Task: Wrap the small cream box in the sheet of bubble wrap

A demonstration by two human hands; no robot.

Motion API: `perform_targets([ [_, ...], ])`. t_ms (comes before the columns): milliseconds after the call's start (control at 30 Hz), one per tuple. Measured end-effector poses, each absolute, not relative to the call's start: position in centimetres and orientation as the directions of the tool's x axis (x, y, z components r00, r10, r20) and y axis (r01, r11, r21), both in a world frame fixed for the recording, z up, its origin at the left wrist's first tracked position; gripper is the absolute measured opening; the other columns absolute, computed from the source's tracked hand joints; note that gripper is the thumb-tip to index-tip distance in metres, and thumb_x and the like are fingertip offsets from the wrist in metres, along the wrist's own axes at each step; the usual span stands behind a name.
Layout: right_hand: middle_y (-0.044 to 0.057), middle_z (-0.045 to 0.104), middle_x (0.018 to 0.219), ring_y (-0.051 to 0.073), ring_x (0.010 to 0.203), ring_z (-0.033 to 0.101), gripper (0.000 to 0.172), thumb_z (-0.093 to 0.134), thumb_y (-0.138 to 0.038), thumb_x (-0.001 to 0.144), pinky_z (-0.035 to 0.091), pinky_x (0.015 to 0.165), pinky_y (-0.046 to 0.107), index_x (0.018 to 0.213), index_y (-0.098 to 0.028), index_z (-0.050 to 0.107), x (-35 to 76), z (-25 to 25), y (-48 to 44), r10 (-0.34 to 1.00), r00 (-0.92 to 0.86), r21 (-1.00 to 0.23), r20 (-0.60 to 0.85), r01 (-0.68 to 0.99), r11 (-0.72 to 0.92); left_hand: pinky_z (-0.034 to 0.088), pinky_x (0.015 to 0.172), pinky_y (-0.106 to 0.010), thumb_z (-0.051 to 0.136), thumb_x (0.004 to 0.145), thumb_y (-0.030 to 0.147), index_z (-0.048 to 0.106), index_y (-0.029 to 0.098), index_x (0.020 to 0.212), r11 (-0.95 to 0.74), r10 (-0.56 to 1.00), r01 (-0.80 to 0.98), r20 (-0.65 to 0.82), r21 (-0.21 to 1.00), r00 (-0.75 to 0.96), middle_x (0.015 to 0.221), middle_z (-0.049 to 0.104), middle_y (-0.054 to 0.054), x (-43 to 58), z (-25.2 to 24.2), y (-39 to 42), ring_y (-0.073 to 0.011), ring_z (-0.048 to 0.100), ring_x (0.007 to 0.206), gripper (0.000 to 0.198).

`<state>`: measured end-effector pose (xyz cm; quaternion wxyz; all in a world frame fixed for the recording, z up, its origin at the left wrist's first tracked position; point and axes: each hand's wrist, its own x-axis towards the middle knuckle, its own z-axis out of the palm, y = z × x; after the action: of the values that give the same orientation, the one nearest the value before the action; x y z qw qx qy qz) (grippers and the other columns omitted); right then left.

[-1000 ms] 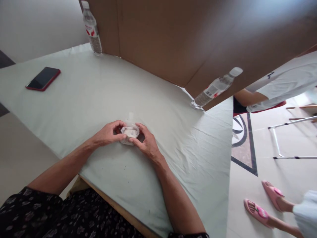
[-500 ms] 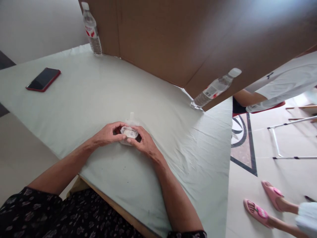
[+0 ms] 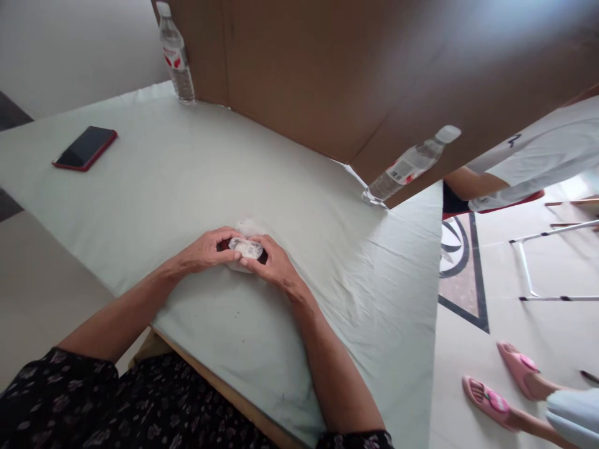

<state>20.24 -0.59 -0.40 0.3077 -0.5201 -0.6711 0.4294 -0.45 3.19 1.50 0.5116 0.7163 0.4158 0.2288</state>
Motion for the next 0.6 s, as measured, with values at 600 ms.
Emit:
perform_targets([
  [600, 0.006, 0.068, 0.101, 0.020, 0.085, 0.064, 0.082, 0.077, -0.050, 0.073, 0.051, 0.078, 0.035, 0.142, -0.021, 0.043, 19.8, -1.9, -0.2, 0.986, -0.162, -0.959, -0.047, 0.283, 0.001, 0.049, 0.070, -0.029, 0.071, 0.070, 0.035, 0.061, 0.015, 0.109, 0.148, 0.838, 0.144, -0.202, 0.978, 0.506, 0.087, 0.069, -0.003, 0.1, 0.5, 3.3, -0.0170, 0.065, 0.078, 0.044],
])
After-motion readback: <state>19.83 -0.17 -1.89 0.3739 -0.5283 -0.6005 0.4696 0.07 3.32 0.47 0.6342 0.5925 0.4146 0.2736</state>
